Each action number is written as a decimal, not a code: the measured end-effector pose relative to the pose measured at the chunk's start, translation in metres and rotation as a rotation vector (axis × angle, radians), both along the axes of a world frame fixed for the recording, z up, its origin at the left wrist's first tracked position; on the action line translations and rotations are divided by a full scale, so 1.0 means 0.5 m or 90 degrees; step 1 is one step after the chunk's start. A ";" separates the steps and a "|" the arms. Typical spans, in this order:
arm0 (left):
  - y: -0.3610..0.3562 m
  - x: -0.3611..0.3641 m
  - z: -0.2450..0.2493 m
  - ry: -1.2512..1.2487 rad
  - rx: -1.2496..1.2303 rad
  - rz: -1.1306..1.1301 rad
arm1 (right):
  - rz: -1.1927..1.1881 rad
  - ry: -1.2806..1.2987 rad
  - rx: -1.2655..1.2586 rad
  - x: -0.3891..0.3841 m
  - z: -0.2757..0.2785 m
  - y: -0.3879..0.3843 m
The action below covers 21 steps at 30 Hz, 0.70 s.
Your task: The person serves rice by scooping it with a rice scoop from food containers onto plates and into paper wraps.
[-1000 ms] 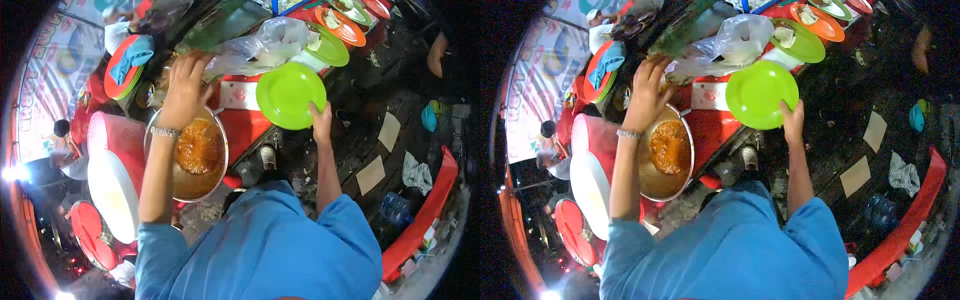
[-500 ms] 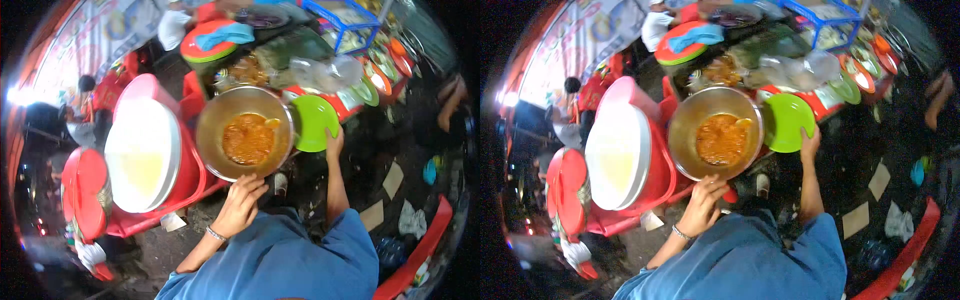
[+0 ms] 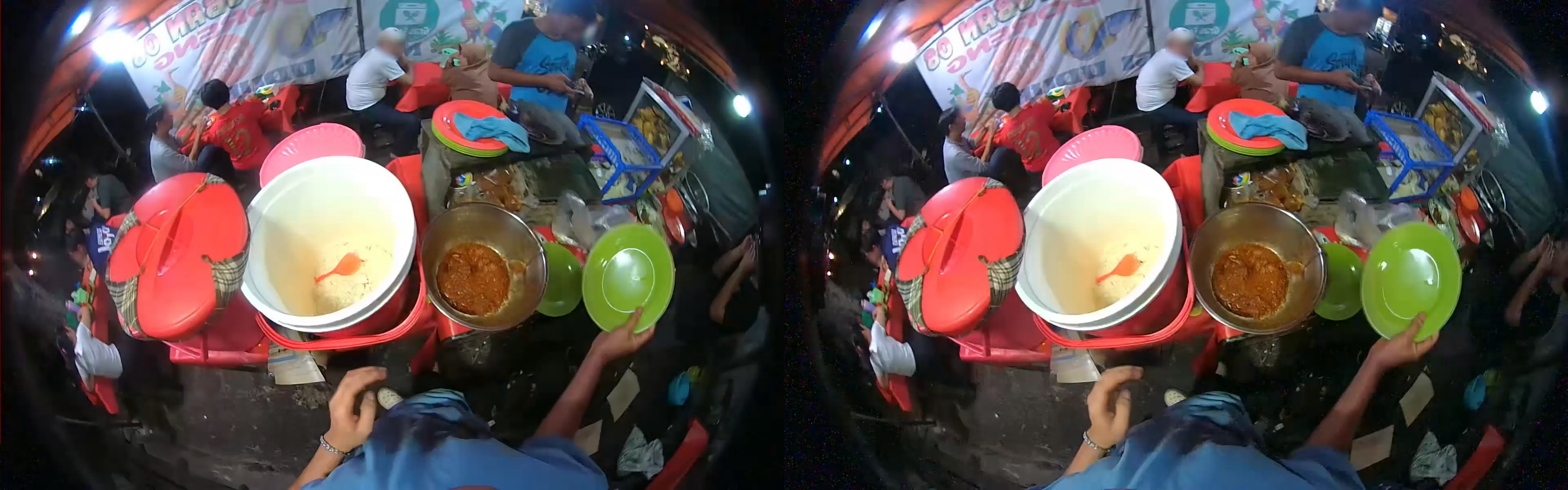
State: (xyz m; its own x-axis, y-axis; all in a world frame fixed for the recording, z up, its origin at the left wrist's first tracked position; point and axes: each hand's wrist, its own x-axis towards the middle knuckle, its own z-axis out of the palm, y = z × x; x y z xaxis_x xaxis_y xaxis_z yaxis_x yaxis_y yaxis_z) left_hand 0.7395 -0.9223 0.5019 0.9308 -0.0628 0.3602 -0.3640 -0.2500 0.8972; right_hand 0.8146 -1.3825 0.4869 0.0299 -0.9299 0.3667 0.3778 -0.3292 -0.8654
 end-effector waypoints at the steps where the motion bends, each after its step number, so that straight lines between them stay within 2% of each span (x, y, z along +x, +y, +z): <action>1: 0.007 0.001 -0.014 0.063 -0.080 0.015 | 0.106 -0.091 0.050 -0.007 0.065 0.068; 2: -0.005 0.014 0.001 0.087 -0.202 0.019 | 0.200 -0.039 0.050 -0.008 0.103 0.126; 4: -0.024 0.072 0.029 0.111 -0.395 -0.013 | 0.403 0.007 0.089 0.016 0.100 0.230; 5: -0.023 0.097 0.033 0.113 -0.463 -0.050 | 0.603 -0.042 0.146 0.034 0.143 0.334; 6: -0.024 0.112 0.041 0.128 -0.517 -0.063 | 0.729 0.036 0.159 0.036 0.098 0.377; 7: -0.007 0.089 0.036 0.219 -0.521 0.051 | 0.877 0.174 0.087 0.049 0.087 0.423; 8: 0.000 0.085 0.046 0.208 -0.586 0.153 | 0.998 0.202 0.110 0.062 0.099 0.488; 9: 0.012 0.081 0.051 0.195 -0.645 0.255 | 0.997 0.227 -0.072 0.087 0.083 0.528; 10: 0.047 0.067 0.025 0.157 -0.592 0.298 | 1.072 0.242 -0.265 0.118 0.096 0.545; 11: 0.088 0.045 -0.003 0.117 -0.537 0.339 | 1.270 0.252 -0.193 0.147 0.117 0.565; 12: 0.118 0.022 -0.009 0.114 -0.559 0.384 | 1.285 0.202 -0.311 0.184 0.112 0.597; 13: 0.146 -0.006 -0.012 0.110 -0.581 0.428 | 1.291 0.178 -0.336 0.211 0.139 0.634; 15: 0.201 -0.078 -0.038 0.087 -0.614 0.485 | 1.227 0.077 -0.486 0.277 0.184 0.742; 16: 0.227 -0.115 -0.049 0.067 -0.661 0.468 | 1.191 0.036 -0.575 0.307 0.212 0.814; 17: 0.245 -0.150 -0.060 0.047 -0.711 0.452 | 1.113 -0.025 -0.689 0.340 0.235 0.899; 19: 0.270 -0.198 -0.071 0.005 -0.813 0.437 | 0.958 -0.145 -0.813 0.401 0.244 1.107; 20: 0.291 -0.228 -0.096 -0.013 -0.771 0.570 | 0.944 -0.062 -0.848 0.409 0.245 1.197; 21: 0.309 -0.257 -0.122 -0.020 -0.763 0.567 | 0.939 -0.071 -0.842 0.402 0.239 1.254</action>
State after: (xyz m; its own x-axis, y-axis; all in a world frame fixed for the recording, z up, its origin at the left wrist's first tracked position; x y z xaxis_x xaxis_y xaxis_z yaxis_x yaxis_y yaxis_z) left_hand 0.6109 -0.7677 0.4409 0.4948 0.8470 -0.1945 -0.5146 0.4660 0.7197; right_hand 1.0155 -0.7555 0.6065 0.3168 0.5937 0.7397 0.9360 -0.0698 -0.3450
